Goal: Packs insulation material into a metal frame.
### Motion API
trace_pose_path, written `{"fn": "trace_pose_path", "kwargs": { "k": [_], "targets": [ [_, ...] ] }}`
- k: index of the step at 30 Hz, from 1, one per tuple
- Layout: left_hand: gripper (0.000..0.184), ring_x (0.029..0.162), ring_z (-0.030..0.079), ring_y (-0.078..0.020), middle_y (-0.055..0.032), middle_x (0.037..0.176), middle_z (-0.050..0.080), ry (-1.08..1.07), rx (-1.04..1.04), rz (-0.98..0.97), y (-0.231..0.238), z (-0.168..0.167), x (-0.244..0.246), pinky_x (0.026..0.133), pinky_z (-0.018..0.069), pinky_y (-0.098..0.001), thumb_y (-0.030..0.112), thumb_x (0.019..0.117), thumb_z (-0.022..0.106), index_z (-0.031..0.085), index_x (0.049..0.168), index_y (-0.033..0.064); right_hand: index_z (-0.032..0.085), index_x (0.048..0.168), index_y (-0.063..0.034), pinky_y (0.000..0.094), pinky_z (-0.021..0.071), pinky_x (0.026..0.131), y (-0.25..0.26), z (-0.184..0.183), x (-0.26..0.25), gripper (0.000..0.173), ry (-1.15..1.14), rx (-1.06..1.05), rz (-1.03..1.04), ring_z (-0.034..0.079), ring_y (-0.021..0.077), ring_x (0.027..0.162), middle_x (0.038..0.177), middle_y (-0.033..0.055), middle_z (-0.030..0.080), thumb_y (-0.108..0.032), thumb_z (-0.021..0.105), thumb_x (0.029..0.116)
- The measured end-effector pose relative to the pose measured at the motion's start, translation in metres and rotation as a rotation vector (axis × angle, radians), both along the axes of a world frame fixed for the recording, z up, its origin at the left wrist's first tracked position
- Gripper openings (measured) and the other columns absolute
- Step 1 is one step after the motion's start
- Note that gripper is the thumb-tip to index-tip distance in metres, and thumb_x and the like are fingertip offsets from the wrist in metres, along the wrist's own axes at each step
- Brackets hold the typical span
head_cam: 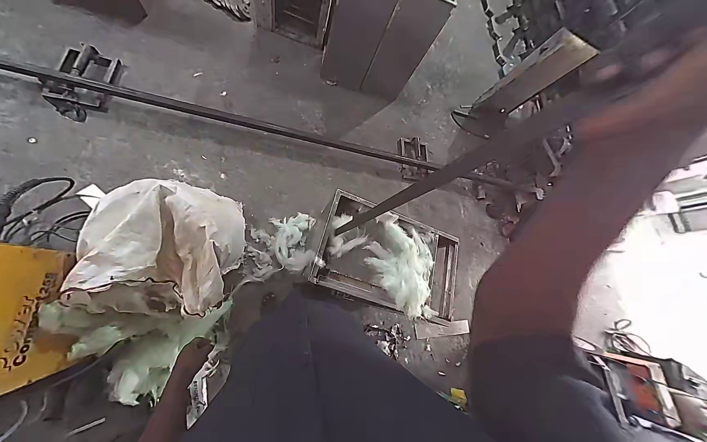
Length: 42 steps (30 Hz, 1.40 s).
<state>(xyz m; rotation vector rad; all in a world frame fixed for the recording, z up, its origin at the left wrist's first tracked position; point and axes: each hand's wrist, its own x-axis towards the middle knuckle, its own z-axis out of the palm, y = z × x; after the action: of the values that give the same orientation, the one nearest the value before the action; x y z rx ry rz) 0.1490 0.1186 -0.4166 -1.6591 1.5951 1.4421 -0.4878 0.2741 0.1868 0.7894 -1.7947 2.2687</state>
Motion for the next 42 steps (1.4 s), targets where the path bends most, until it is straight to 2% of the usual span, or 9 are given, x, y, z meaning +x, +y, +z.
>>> {"fn": "trace_pose_path", "kwargs": {
  "k": [3,11,16,20,24,29,34,38,42],
  "targets": [
    [0.037,0.103,0.071,-0.0401,-0.0249,0.121,0.069,-0.026,0.018,0.040,0.010,0.007,-0.001,0.088,0.0565,-0.0623,0.029,0.1042,0.062,0.064,0.130,0.0029,0.040,0.073,-0.0151,0.0252,0.0418,0.038,-0.036,-0.045,0.039,0.048,0.011,-0.129,0.029,0.038,0.0092,0.038,0.049,-0.0037,0.034,-0.033,0.025,0.1149],
    [0.036,0.104,0.069,-0.0388,-0.0236,0.118,0.070,-0.106,0.057,0.021,0.060,0.034,0.011,0.093,0.0545,-0.0619,0.031,0.1041,0.061,0.066,0.128,0.0044,0.041,0.076,-0.0131,0.0222,0.0388,0.037,-0.052,-0.069,0.037,0.042,0.019,-0.106,0.084,0.039,0.0076,0.038,0.050,-0.0037,0.036,-0.022,0.025,0.1140],
    [0.038,0.100,0.071,-0.0389,-0.0243,0.113,0.071,-0.138,0.040,0.054,0.088,0.050,0.011,0.091,0.0554,-0.0623,0.031,0.1022,0.064,0.066,0.127,0.0015,0.048,0.075,-0.0162,0.0383,0.0575,0.060,-0.080,-0.215,0.011,0.041,-0.204,0.149,0.184,0.054,0.0121,0.051,0.054,-0.0057,0.046,-0.031,0.038,0.1119],
    [0.041,0.104,0.070,-0.0356,-0.0215,0.120,0.070,-0.058,0.097,0.153,0.107,0.069,-0.002,0.091,0.0572,-0.0591,0.033,0.1027,0.064,0.065,0.131,0.0032,0.058,0.081,-0.0104,0.0331,0.0521,0.069,-0.085,-0.349,0.007,0.041,-0.376,0.524,0.128,0.056,0.0095,0.066,0.068,-0.0022,0.055,-0.037,0.045,0.1094],
    [0.053,0.140,0.051,-0.0327,-0.0193,0.151,0.053,0.023,0.334,0.250,0.123,0.112,-0.070,0.115,0.0410,-0.0543,0.040,0.1100,0.049,0.049,0.151,0.0070,0.065,0.122,-0.0052,0.0518,0.0526,0.089,-0.076,-0.466,0.009,0.049,-0.461,1.072,0.166,0.065,0.0270,0.098,0.106,0.0161,0.069,-0.048,0.048,0.1065],
    [0.051,0.133,0.058,-0.0309,-0.0187,0.144,0.060,0.115,0.339,0.036,0.133,0.066,-0.061,0.113,0.0452,-0.0540,0.039,0.1096,0.048,0.050,0.151,0.0098,0.060,0.132,0.0050,0.0568,0.0436,0.110,-0.035,-0.542,0.047,0.051,-0.294,1.338,0.515,0.058,0.0383,0.127,0.131,0.0284,0.062,-0.037,0.038,0.1115],
    [0.059,0.126,0.062,-0.0259,-0.0138,0.137,0.064,0.200,0.301,0.118,0.108,0.052,-0.047,0.108,0.0492,-0.0518,0.057,0.1035,0.053,0.060,0.141,0.0127,0.063,0.128,0.0016,0.0450,0.0516,0.103,-0.026,-0.452,0.049,0.042,-0.334,1.059,0.365,0.065,0.0240,0.115,0.122,0.0190,0.068,-0.033,0.047,0.1092],
    [0.056,0.133,0.058,-0.0267,-0.0138,0.141,0.063,0.234,0.280,-0.037,0.072,0.040,-0.053,0.113,0.0444,-0.0539,0.055,0.1053,0.050,0.062,0.140,0.0128,0.067,0.103,0.0011,0.0435,0.0565,0.095,-0.002,-0.278,0.040,0.052,-0.276,0.713,0.269,0.069,0.0193,0.096,0.096,0.0110,0.073,-0.036,0.031,0.1117],
    [0.063,0.134,0.058,-0.0270,-0.0128,0.141,0.064,0.245,0.286,-0.214,0.045,0.030,-0.070,0.114,0.0448,-0.0544,0.063,0.1046,0.044,0.063,0.141,0.0151,0.058,0.078,-0.0230,0.0353,0.0606,0.076,0.065,-0.086,0.050,0.054,-0.163,0.335,0.182,0.067,0.0103,0.069,0.065,-0.0079,0.064,-0.037,0.018,0.1122]
  ]
}}
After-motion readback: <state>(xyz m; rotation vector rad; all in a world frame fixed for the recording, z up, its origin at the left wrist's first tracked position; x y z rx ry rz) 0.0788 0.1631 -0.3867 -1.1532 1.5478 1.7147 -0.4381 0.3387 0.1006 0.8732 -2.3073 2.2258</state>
